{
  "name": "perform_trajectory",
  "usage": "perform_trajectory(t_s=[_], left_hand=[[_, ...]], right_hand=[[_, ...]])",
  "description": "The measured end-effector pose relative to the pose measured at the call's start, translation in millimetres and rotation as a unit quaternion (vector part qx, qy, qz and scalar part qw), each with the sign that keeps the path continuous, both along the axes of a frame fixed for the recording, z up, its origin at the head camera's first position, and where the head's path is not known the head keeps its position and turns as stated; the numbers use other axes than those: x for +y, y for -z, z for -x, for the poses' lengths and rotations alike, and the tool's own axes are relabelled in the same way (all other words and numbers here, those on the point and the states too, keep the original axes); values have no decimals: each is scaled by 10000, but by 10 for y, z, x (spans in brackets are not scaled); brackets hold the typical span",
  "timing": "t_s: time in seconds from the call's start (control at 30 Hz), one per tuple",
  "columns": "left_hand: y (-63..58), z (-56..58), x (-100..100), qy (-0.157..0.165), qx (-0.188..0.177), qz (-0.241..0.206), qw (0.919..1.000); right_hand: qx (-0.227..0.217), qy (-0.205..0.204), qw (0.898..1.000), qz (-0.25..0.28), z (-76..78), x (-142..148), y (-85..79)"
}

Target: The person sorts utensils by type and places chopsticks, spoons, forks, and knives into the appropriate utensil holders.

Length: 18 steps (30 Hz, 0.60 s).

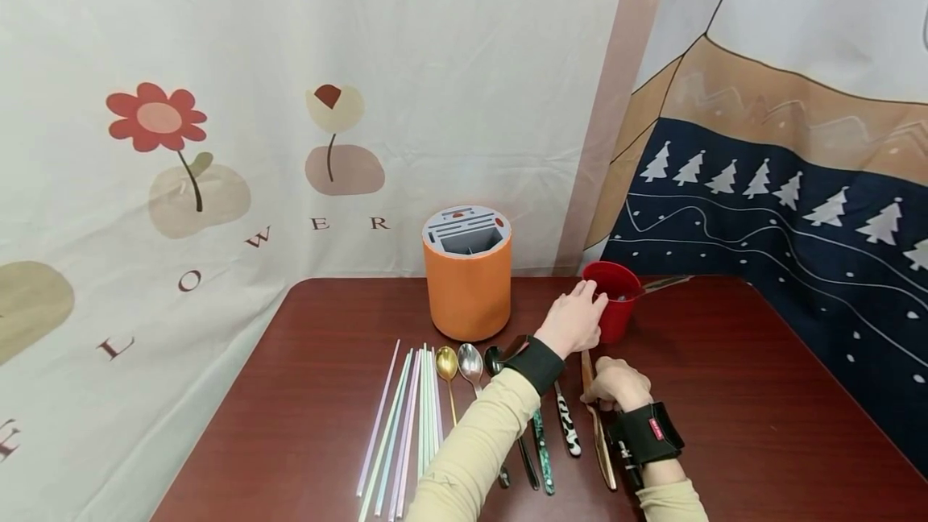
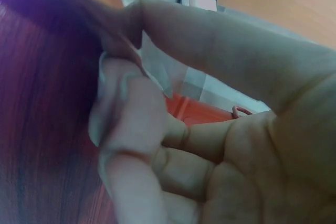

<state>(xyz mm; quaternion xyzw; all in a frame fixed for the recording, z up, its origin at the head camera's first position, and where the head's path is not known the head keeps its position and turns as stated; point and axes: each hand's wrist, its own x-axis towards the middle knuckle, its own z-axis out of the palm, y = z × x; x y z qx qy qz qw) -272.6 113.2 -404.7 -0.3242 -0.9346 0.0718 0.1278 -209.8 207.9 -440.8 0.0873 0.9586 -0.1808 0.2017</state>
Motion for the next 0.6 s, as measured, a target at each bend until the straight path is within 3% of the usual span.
perform_trajectory(t_s=[0.33, 0.6], left_hand=[[-16, 4, -13, 21, -27, -106, 9999], [-10, 0, -10, 36, -40, -136, 9999]], right_hand=[[67, -107, 9993, 347, -28, 38, -19], [50, -112, 9938, 1109, -43, 145, -24]])
